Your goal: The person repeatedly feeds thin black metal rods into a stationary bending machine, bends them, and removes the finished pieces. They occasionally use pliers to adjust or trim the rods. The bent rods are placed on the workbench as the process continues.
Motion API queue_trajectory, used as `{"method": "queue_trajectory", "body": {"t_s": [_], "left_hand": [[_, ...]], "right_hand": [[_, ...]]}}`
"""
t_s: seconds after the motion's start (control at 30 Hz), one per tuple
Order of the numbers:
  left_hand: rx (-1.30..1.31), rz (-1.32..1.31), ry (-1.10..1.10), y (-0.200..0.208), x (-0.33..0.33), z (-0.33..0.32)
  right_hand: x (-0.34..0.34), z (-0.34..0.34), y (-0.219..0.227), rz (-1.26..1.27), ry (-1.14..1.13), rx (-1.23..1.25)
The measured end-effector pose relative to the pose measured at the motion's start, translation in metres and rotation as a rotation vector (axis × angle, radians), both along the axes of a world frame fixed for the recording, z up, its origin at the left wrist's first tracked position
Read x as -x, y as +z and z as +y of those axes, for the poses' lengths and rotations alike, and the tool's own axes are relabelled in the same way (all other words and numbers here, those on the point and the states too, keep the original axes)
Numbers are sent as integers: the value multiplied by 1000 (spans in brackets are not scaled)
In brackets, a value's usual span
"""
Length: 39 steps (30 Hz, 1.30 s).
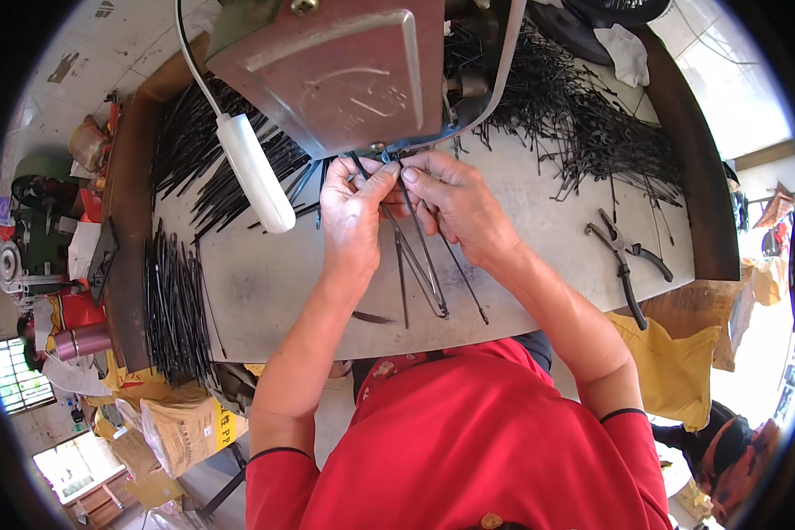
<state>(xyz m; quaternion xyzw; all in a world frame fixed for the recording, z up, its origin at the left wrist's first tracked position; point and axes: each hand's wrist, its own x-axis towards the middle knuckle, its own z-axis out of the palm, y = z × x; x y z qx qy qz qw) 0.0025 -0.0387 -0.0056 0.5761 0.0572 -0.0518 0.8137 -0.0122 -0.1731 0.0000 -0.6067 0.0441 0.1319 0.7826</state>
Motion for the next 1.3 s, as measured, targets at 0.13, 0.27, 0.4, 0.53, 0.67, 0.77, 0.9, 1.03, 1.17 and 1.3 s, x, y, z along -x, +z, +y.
{"method": "queue_trajectory", "body": {"t_s": [0.13, 0.27, 0.4, 0.53, 0.67, 0.77, 0.9, 1.03, 1.17, 1.3], "left_hand": [[6, -11, 19, -4, 2, -1], [2, 28, -21, 1, 0, 2], [27, 45, 10, 0, 2, 0], [2, 35, 4, 2, 3, 1], [-18, 6, 1, 9, 10, 3], [-109, 53, 7, 20, 19, 7], [-211, 48, 36, 20, 28, 10], [-376, 59, 77, 30, 39, 29], [-623, 10, 48, 41, 46, 122], [-986, -148, 229, 22, 51, 175]], "right_hand": [[0, -2, -4, 45, 21, -65], [-3, -4, -1, 70, 25, -56], [0, -3, -3, 98, 21, -138], [-1, -2, 0, 65, 19, -108], [2, -4, 6, 47, 41, -109], [11, -7, 12, 59, 39, -29], [22, -1, 4, -10, 31, -98], [41, -26, 21, -10, 181, 88], [59, -92, 10, -75, -112, 504], [67, -178, 1, -134, -422, 1350]]}}
